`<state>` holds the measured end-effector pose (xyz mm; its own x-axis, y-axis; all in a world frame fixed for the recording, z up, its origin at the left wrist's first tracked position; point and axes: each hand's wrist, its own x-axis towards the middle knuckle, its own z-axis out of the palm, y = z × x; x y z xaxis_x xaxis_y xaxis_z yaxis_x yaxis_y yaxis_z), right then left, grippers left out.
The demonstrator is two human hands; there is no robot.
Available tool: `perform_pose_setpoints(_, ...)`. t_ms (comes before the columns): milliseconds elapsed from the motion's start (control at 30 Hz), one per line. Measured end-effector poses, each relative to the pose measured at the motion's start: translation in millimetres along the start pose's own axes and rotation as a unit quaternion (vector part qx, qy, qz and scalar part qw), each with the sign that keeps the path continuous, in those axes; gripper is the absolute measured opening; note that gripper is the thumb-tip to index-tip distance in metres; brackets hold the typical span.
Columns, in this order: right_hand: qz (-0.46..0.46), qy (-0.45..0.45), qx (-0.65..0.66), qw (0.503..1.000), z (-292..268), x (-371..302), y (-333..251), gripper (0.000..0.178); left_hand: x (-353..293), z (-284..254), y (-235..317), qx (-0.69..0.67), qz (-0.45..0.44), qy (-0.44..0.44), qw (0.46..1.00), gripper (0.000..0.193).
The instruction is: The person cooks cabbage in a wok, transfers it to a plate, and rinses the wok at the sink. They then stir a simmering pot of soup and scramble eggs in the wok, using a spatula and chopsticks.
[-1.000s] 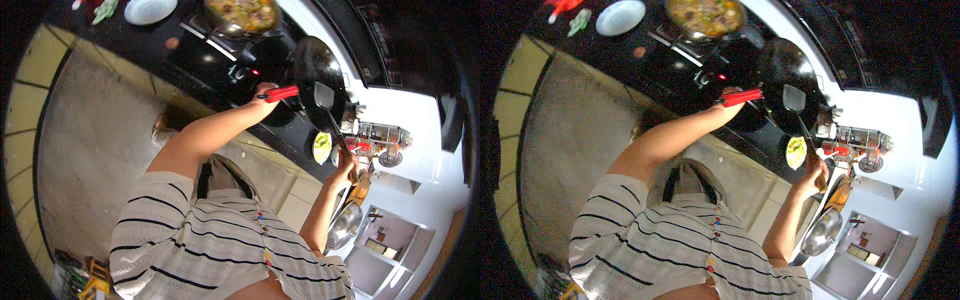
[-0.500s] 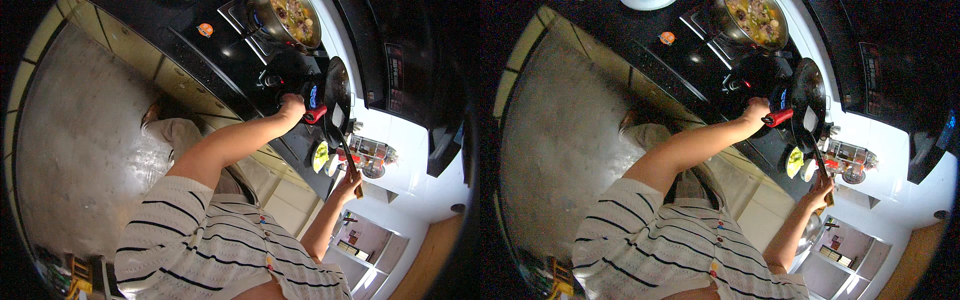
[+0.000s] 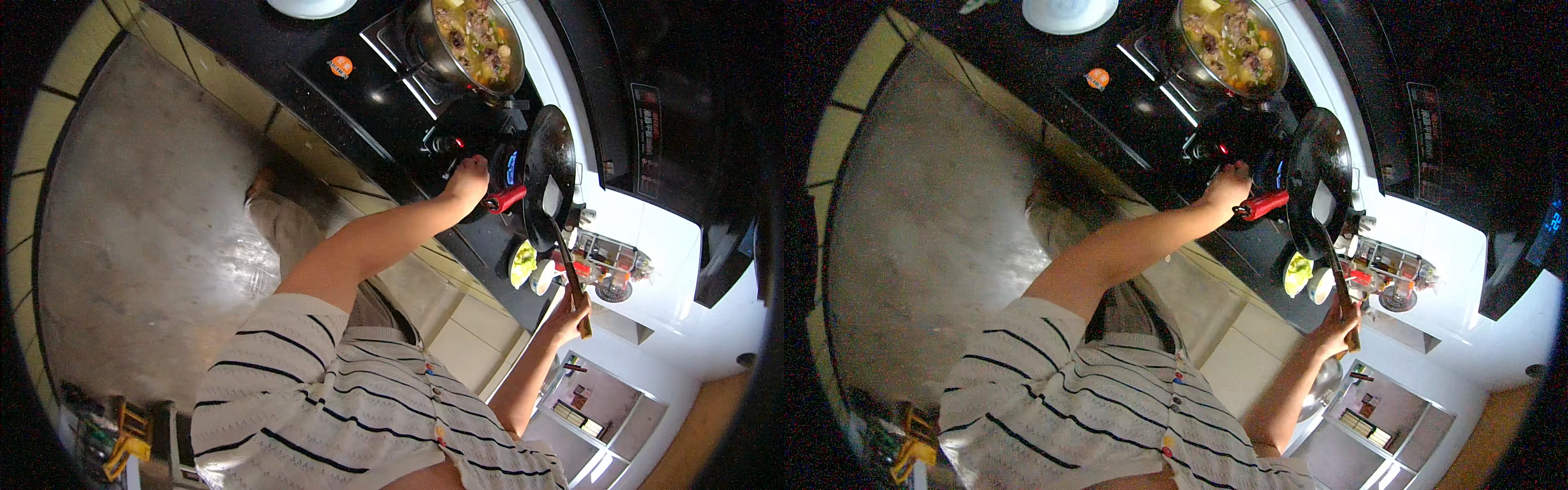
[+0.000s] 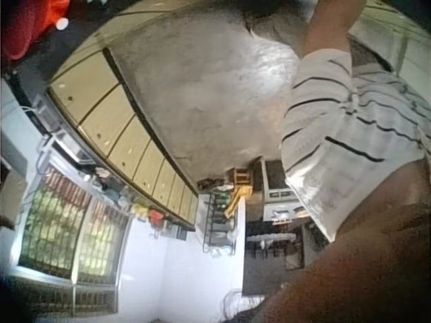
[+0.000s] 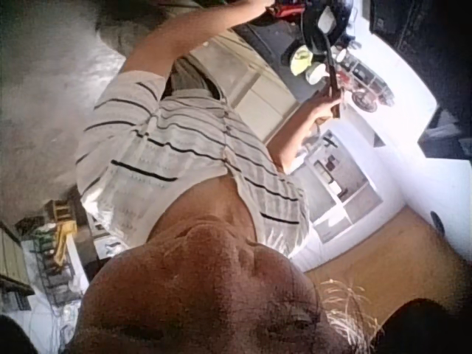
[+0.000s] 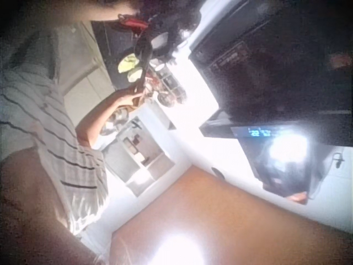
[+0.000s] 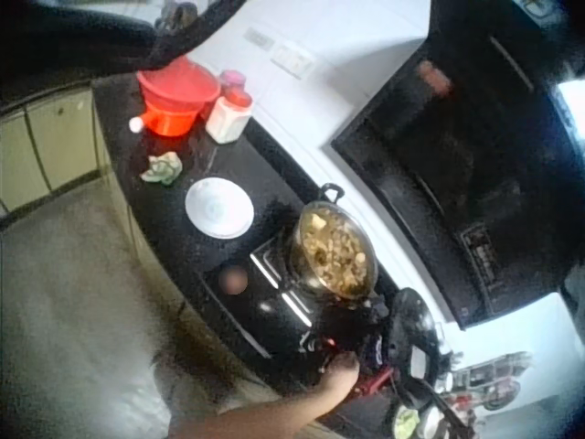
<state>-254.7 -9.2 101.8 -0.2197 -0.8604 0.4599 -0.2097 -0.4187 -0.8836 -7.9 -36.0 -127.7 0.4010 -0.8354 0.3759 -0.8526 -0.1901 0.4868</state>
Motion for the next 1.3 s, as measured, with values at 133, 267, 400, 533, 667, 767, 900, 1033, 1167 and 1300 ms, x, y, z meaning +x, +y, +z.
perform_pose_setpoints(133, -0.04, -0.046, 0.028, 0.998, 16, 9, -22, 0.025, -25, -81, -27, -0.15, -0.008, 0.05, 0.987, 0.026)
perform_pose_setpoints(267, -0.027, -0.064, 0.049, 0.996, 30, 2, -33, 0.023, -48, -150, -70, -0.183, 0.008, 0.04, 0.982, 0.024)
perform_pose_setpoints(400, -0.082, -0.118, 0.059, 0.988, 99, -14, -59, 0.017, 6, -235, -127, -0.179, -0.007, 0.104, 0.978, 0.015)
perform_pose_setpoints(533, -0.121, -0.189, 0.045, 0.973, 170, -27, -85, 0.012, 107, -291, -204, -0.107, 0.045, 0.131, 0.985, 0.013)
perform_pose_setpoints(667, -0.223, -0.233, -0.051, 0.945, 238, -37, -106, 0.017, 200, -307, -267, -0.028, 0.075, 0.171, 0.982, 0.011)
perform_pose_setpoints(767, -0.283, -0.208, -0.195, 0.916, 281, -55, -114, 0.023, 253, -303, -295, -0.002, 0.1, 0.138, 0.985, 0.014)
perform_pose_setpoints(900, -0.265, -0.236, -0.229, 0.906, 324, -75, -120, 0.029, 300, -281, -310, 0.02, 0.136, 0.052, 0.989, 0.019)
perform_pose_setpoints(1033, -0.248, -0.237, -0.26, 0.903, 346, -87, -101, 0.028, 324, -253, -305, 0.02, 0.14, -0.044, 0.989, 0.023)
perform_pose_setpoints(1167, -0.194, -0.196, -0.19, 0.942, 361, -92, -103, 0.016, 339, -247, -304, 0.028, 0.106, -0.119, 0.987, 0.025)
perform_pose_setpoints(1300, -0.108, -0.139, -0.144, 0.974, 355, -85, -107, 0.007, 355, -250, -302, 0.019, 0.053, -0.204, 0.977, 0.026)
